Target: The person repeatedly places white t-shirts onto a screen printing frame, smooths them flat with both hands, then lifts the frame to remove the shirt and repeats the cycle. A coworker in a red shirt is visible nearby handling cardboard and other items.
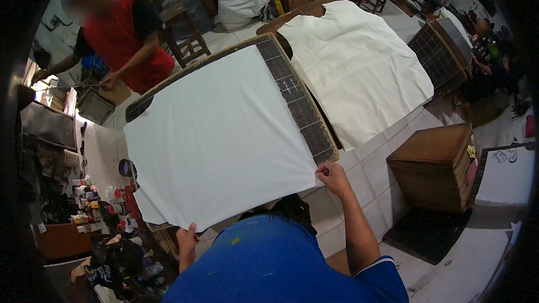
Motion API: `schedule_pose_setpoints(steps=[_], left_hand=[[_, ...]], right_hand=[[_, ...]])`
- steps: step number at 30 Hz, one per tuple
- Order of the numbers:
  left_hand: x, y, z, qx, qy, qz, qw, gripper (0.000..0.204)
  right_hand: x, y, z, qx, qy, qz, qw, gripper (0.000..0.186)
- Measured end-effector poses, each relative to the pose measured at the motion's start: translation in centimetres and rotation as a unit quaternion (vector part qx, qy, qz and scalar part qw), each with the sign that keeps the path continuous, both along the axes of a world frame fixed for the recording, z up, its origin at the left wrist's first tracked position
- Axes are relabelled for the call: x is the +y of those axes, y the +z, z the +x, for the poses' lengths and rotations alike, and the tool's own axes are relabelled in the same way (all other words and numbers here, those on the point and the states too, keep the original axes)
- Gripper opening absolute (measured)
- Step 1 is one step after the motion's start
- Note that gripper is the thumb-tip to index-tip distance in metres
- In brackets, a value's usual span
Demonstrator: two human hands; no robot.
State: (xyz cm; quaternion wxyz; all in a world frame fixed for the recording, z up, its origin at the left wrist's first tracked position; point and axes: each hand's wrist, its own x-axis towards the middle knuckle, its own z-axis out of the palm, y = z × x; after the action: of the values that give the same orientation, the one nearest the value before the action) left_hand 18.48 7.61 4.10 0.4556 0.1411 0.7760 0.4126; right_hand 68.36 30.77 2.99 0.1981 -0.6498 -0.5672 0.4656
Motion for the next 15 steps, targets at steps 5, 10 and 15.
schedule_pose_setpoints(steps=[5,10,15], left_hand=[[-1.0,-0.9,-0.1,-0.013,-0.044,0.002,0.999,0.024],[-0.3,-1.1,-1.4,0.068,-0.185,-0.148,0.969,0.032],[4.5,3.9,-0.4,0.078,-0.325,-0.142,0.932,0.031]], right_hand=[[0.0,1.6,-0.4,-0.052,0.010,-0.002,0.999,0.012],[3.0,2.6,-2.2,-0.158,0.028,0.114,0.980,0.016],[10.3,0.3,-6.6,-0.141,-0.043,0.254,0.956,0.022]])
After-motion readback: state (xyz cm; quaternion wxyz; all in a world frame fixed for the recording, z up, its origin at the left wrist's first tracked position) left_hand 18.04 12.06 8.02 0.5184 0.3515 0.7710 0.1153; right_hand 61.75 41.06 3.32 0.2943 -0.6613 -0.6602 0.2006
